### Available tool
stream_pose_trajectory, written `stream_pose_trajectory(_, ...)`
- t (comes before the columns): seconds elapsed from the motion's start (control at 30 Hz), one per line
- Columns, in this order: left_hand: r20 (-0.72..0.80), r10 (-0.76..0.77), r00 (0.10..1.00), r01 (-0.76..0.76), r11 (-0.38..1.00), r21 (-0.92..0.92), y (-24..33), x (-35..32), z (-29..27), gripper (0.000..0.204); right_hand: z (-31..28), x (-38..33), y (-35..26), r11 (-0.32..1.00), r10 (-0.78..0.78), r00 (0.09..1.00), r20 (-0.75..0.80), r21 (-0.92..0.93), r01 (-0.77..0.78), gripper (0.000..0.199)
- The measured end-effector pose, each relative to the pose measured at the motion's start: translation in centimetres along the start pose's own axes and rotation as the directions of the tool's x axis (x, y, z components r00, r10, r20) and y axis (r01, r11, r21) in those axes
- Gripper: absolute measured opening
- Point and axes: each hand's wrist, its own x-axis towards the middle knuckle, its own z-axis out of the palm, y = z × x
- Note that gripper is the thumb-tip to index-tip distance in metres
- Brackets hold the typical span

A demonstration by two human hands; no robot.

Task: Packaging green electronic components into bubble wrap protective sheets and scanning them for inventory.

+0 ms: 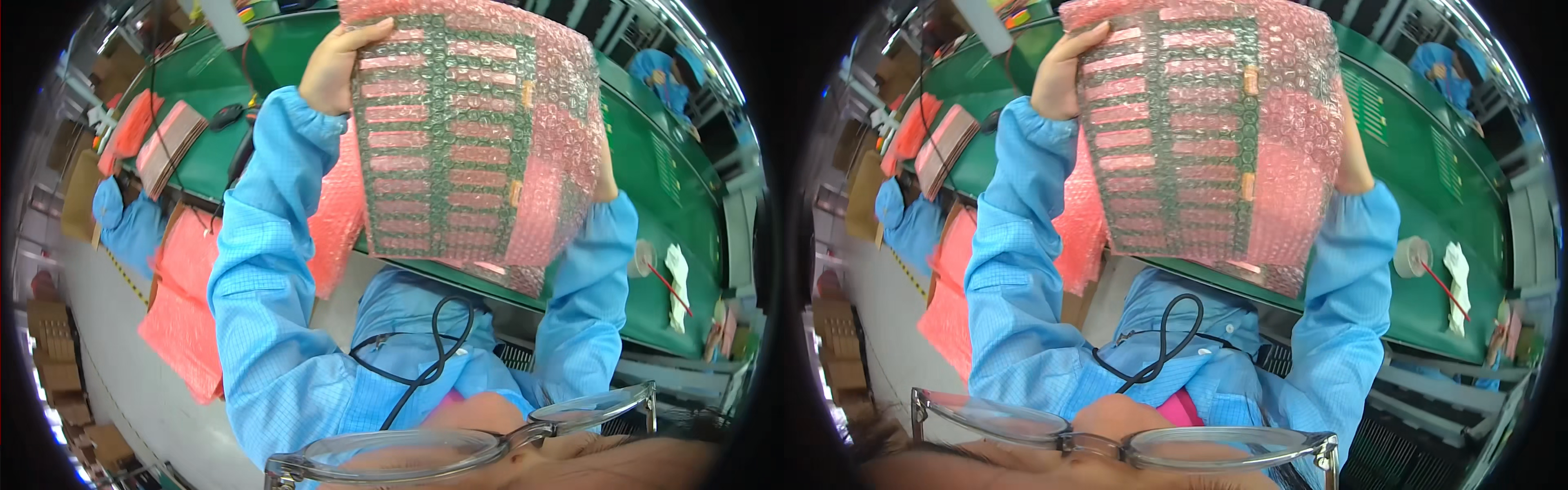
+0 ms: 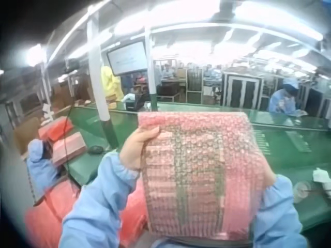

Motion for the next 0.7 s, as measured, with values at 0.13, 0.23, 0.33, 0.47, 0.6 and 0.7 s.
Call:
stream_pose_trajectory(0.13,0.112,-0.116,0.987,0.125,0.989,-0.081,-1.8,2.7,2.6,0.030,3.3,-0.5,-5.6,0.995,0.009,1.000,0.025,-0.098,-0.007,0.041)
stream_pose_trajectory(0.23,0.144,-0.133,0.981,0.149,0.983,-0.111,-3.5,3.5,4.9,0.029,3.6,-1.3,-7.6,0.887,-0.163,0.986,-0.033,-0.442,0.132,0.034)
stream_pose_trajectory(0.33,0.152,-0.087,0.984,0.097,0.994,-0.059,-4.1,3.8,5.3,0.029,4.7,-2.5,-8.0,0.754,-0.351,0.930,-0.112,-0.622,0.210,0.025)
stream_pose_trajectory(0.47,0.170,-0.103,0.980,0.105,0.995,0.001,-3.3,3.0,6.4,0.028,6.2,-4.1,-8.0,0.657,-0.438,0.897,-0.058,-0.701,0.276,0.023)
stream_pose_trajectory(0.6,0.201,0.043,0.979,-0.063,0.994,0.093,-2.2,3.1,6.3,0.026,7.5,-5.4,-8.4,0.603,-0.500,0.866,-0.015,-0.723,0.336,0.023)
stream_pose_trajectory(0.7,0.349,0.193,0.917,-0.329,0.861,0.388,-0.5,3.0,5.7,0.025,7.7,-6.0,-9.9,0.556,-0.499,0.864,0.061,-0.742,0.374,0.025)
